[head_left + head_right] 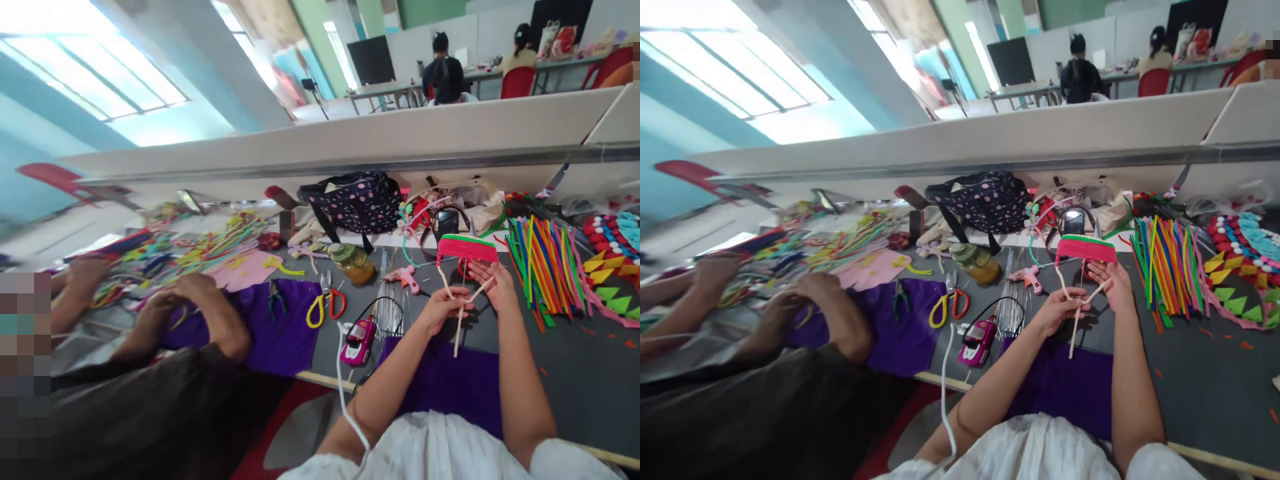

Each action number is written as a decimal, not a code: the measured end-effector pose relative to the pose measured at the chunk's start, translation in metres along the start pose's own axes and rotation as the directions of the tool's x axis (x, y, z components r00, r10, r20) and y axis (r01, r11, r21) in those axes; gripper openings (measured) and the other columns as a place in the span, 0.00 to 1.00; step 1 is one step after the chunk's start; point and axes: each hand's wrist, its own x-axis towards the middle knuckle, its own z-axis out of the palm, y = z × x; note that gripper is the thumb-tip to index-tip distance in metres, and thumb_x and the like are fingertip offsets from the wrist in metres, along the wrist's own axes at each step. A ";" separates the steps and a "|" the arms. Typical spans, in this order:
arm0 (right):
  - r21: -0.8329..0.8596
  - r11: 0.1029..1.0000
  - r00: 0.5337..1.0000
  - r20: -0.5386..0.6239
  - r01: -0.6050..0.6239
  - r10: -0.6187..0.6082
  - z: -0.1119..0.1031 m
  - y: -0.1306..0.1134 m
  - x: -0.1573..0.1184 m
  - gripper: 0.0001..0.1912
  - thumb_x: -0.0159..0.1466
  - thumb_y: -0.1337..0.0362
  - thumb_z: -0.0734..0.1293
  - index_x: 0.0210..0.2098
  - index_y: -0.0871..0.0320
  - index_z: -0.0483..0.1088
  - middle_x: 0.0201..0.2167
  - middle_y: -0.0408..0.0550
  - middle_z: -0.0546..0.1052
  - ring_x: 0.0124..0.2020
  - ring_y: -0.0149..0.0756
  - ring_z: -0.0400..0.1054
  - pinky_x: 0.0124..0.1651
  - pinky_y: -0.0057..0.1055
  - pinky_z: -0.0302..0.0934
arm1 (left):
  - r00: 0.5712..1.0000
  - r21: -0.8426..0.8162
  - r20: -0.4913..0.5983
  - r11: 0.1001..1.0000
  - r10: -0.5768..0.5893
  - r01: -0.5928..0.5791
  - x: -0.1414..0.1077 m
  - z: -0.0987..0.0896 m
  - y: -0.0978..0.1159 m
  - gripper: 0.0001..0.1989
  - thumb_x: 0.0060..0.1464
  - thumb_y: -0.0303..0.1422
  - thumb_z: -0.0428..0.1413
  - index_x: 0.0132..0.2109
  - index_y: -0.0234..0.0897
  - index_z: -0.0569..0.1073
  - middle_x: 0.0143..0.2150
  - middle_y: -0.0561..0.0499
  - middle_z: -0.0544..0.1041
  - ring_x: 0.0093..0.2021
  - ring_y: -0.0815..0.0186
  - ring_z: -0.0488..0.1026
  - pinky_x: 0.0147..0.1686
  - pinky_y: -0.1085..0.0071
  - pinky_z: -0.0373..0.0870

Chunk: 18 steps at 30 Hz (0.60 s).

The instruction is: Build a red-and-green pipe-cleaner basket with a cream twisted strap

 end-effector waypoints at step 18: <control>-0.288 0.956 0.998 -0.030 0.049 -0.060 -0.007 -0.048 0.017 0.18 0.54 0.54 0.71 0.41 0.55 0.68 0.37 0.47 0.79 0.38 0.39 0.76 0.38 0.35 0.72 | 0.991 -0.135 -0.011 0.981 0.137 -0.137 0.020 0.013 0.005 0.19 0.35 0.30 0.70 0.38 0.30 0.76 0.28 0.47 0.77 0.28 0.67 0.75 0.28 0.72 0.72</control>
